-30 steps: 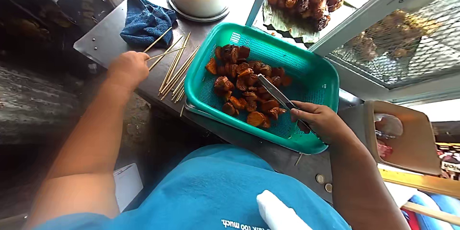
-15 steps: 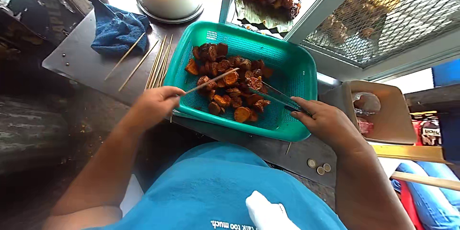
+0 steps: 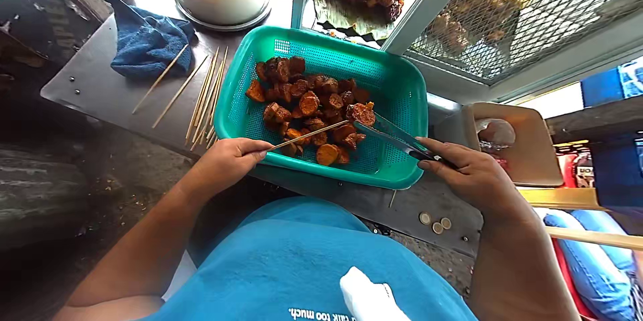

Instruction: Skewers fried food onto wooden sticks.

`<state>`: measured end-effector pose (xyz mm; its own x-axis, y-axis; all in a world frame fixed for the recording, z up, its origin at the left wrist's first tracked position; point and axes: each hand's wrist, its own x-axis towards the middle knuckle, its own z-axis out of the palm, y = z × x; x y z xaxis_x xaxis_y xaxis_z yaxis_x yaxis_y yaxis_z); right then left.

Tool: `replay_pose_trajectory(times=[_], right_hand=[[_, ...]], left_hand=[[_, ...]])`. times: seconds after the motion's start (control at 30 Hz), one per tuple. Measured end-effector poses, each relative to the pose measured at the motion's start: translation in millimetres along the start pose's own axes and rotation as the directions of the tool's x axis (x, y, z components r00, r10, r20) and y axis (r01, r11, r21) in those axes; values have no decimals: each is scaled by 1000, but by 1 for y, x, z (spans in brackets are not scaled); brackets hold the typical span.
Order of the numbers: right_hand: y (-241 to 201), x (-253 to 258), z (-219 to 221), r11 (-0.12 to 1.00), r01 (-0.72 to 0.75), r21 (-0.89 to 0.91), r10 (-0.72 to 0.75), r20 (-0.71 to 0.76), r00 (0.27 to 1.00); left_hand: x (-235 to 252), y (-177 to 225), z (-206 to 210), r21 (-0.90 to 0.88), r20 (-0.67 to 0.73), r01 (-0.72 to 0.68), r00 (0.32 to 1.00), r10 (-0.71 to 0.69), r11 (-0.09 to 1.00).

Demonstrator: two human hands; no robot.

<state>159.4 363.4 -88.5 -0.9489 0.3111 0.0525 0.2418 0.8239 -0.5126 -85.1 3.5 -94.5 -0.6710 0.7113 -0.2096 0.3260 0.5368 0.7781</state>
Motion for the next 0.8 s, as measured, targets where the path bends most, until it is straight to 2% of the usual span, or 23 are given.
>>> replay_pose_trajectory(times=[0.3,0.4,0.47,0.53,0.6,0.73,0.8], right_hand=[[3,-8,-1,998,50,-40,-51,-35,998],[5,-6,2,982,153,-109,-161,-68,985],[-10,1,-3,977,182,-111,-186,-27,982],[-26,2,-7,986,142,-84,-140,37,990],[-29,4,-7,989,135,-58,-133,42,990],[-34,11,1,981,-17,191,3,73,997],[-32,15,12,958,-86,272,76,49,996]], left_hand=[[-3,2,5,-46,19,1,1000,0,999],[-6,6,4,-59,81,38,996,-34,998],[-3,9,1,-62,88,25,996,-19,998],[-2,9,4,-101,101,14,995,-4,995],[0,8,9,-189,80,16,997,-1,982],[-2,10,17,-405,-22,-11,1000,2,914],[-4,13,23,-426,-71,-40,997,11,904]])
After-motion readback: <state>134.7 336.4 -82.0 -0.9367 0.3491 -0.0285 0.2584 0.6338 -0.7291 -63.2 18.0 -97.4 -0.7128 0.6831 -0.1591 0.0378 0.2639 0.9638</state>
